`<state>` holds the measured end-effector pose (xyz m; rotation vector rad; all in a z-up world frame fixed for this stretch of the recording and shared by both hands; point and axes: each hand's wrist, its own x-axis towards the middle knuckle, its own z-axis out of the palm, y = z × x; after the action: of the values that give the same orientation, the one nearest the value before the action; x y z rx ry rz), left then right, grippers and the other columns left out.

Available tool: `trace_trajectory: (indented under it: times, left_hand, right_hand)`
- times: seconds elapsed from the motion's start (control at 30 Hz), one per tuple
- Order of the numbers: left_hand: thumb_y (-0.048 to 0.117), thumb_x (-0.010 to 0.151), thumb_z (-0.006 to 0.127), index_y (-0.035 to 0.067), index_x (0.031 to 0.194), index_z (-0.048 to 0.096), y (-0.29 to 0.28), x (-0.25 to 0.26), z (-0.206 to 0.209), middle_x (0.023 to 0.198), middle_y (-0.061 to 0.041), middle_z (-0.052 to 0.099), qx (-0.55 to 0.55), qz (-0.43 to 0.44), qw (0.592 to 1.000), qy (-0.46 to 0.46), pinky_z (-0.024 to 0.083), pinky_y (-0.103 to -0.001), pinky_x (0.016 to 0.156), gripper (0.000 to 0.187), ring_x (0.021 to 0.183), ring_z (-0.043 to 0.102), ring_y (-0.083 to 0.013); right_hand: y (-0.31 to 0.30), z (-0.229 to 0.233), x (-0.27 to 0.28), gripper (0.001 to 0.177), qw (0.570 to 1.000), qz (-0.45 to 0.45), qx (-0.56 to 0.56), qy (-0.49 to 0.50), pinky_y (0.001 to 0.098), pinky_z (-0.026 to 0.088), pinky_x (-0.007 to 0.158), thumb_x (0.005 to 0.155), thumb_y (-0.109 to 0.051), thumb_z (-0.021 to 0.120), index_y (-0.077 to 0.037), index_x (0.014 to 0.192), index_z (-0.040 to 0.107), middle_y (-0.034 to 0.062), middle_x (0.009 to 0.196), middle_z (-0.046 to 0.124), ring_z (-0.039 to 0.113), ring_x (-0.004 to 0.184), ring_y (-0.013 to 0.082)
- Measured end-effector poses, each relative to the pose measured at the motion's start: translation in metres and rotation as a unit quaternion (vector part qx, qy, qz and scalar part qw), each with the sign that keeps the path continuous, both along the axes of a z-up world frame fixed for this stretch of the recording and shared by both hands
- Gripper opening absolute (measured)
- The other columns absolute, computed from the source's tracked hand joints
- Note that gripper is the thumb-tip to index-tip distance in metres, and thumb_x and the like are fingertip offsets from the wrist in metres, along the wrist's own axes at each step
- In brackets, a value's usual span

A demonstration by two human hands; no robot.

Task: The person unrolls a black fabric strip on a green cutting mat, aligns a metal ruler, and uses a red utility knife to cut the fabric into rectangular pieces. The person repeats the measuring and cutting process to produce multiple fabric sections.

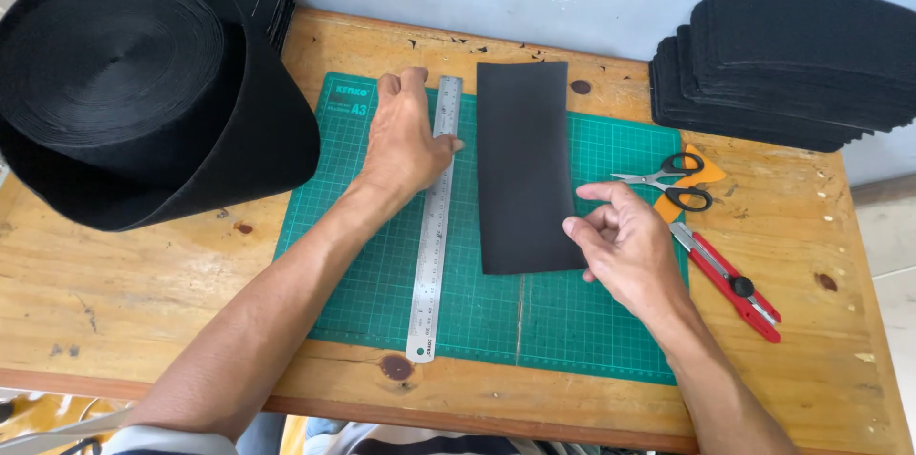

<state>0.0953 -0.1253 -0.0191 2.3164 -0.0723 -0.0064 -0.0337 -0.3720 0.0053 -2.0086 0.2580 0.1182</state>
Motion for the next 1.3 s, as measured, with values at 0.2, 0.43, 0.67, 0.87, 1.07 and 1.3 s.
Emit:
trace_trajectory:
  times: [0.2,0.43,0.67,0.87,1.07,1.3]
  left_hand:
    - [-0.004,0.06,0.095,-0.005,0.142,0.043,-0.01,0.001,0.028,0.131,-0.025,0.039,-0.027,-0.003,0.998,0.049,0.053,-0.064,0.102,0.097,0.124,0.055,-0.059]
    - [-0.006,0.052,0.098,-0.004,0.137,0.046,-0.029,0.001,0.033,0.13,-0.023,0.035,-0.031,-0.004,0.996,0.08,0.054,-0.063,0.1,0.1,0.124,0.056,-0.0587]
    - [-0.006,0.056,0.098,-0.011,0.129,0.044,-0.042,-0.009,0.049,0.127,-0.032,0.036,0.034,-0.053,0.997,0.055,0.05,-0.071,0.1,0.091,0.117,0.052,-0.0702]
    - [0.001,0.065,0.097,0.009,0.113,0.037,-0.043,-0.005,0.059,0.13,-0.016,0.028,0.092,-0.039,0.976,0.192,0.065,-0.039,0.078,0.078,0.084,0.068,-0.035]
    - [-0.005,0.068,0.088,0.01,0.111,0.038,-0.045,-0.01,0.062,0.129,-0.014,0.031,0.054,-0.04,0.976,0.207,0.063,-0.038,0.068,0.068,0.084,0.065,-0.0314]
    - [-0.008,0.07,0.072,-0.003,0.121,0.055,-0.047,-0.017,0.03,0.11,-0.023,0.06,-0.021,-0.089,0.988,0.127,0.054,-0.057,0.097,0.054,0.113,0.066,-0.0502]
  right_hand:
    - [-0.018,0.004,-0.005,0.039,0.999,-0.033,-0.022,-0.023,0.0266,0.051,0.035,0.091,0.003,0.067,0.012,0.127,0.057,0.0249,0.077,0.07,0.067,0.045,0.0214]
    - [-0.022,0.016,-0.009,0.033,0.996,-0.049,-0.069,-0.038,0.0266,0.053,0.038,0.092,0.004,0.067,0.013,0.123,0.06,0.0266,0.079,0.07,0.069,0.049,0.023]
    - [-0.026,0.014,-0.007,0.031,0.995,-0.052,-0.082,-0.035,0.0269,0.053,0.036,0.091,0.002,0.067,0.012,0.12,0.062,0.0255,0.078,0.071,0.068,0.046,0.0226]
    - [-0.024,0.018,-0.004,0.024,0.983,-0.106,-0.139,0.058,0.0324,0.056,0.039,0.094,-0.016,0.068,-0.009,0.116,0.065,0.004,0.066,0.067,0.059,0.045,0.0148]
    - [-0.029,0.013,-0.003,0.016,0.981,-0.099,-0.159,0.052,0.0286,0.051,0.051,0.095,-0.019,0.069,-0.011,0.108,0.067,0.0011,0.064,0.067,0.061,0.047,0.0136]
    - [-0.033,0.004,-0.007,0.014,0.996,-0.063,-0.039,-0.049,0.0228,0.052,0.033,0.095,0.006,0.058,0.011,0.106,0.064,0.0252,0.08,0.069,0.069,0.05,0.02]
